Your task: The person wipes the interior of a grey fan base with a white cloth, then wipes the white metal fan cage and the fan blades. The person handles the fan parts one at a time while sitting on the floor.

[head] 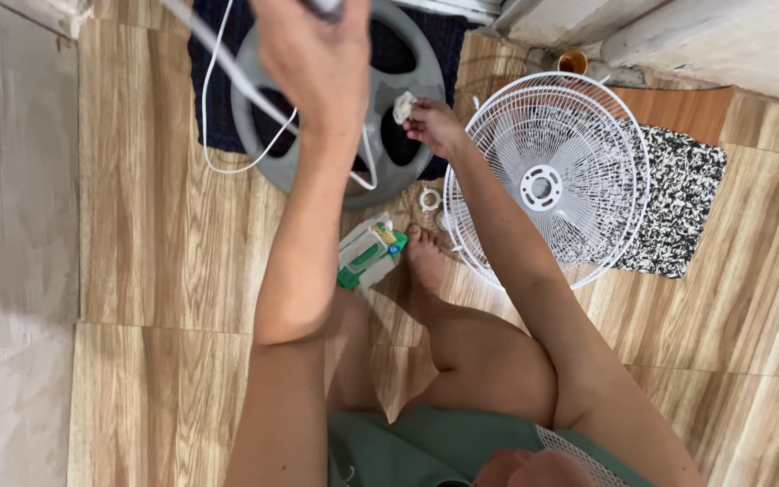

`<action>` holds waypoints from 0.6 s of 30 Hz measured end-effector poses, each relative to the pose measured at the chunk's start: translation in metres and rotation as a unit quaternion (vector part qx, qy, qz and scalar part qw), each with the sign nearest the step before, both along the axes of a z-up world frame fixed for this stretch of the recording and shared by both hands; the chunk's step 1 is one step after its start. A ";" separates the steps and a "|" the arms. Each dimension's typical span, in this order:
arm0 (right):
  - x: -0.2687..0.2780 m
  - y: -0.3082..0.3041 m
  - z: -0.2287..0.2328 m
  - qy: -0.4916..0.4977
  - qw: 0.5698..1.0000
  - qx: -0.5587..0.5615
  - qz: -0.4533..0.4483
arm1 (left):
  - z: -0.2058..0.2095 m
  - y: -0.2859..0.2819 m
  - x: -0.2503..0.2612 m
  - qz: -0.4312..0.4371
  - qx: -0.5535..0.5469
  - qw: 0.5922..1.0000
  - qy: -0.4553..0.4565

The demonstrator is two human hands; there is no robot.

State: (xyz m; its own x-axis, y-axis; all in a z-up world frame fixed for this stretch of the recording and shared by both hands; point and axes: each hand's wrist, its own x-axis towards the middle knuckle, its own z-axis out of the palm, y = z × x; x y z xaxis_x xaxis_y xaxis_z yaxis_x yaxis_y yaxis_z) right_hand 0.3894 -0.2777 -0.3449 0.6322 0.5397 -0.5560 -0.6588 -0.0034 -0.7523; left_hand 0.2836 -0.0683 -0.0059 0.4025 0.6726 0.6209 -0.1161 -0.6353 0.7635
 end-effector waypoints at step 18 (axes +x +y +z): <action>-0.116 -0.042 0.050 0.091 0.882 0.268 0.376 | -0.041 -0.098 -0.155 -0.355 -0.070 0.924 0.122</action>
State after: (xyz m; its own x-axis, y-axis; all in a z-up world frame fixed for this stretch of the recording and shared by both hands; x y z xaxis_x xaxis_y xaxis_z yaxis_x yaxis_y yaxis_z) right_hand 0.2736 -0.3196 -0.2945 -0.0908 0.9847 -0.1487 -0.7315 -0.1673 -0.6610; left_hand 0.1286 -0.1663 -0.0470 0.8897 0.2525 0.3803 -0.2791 -0.3584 0.8909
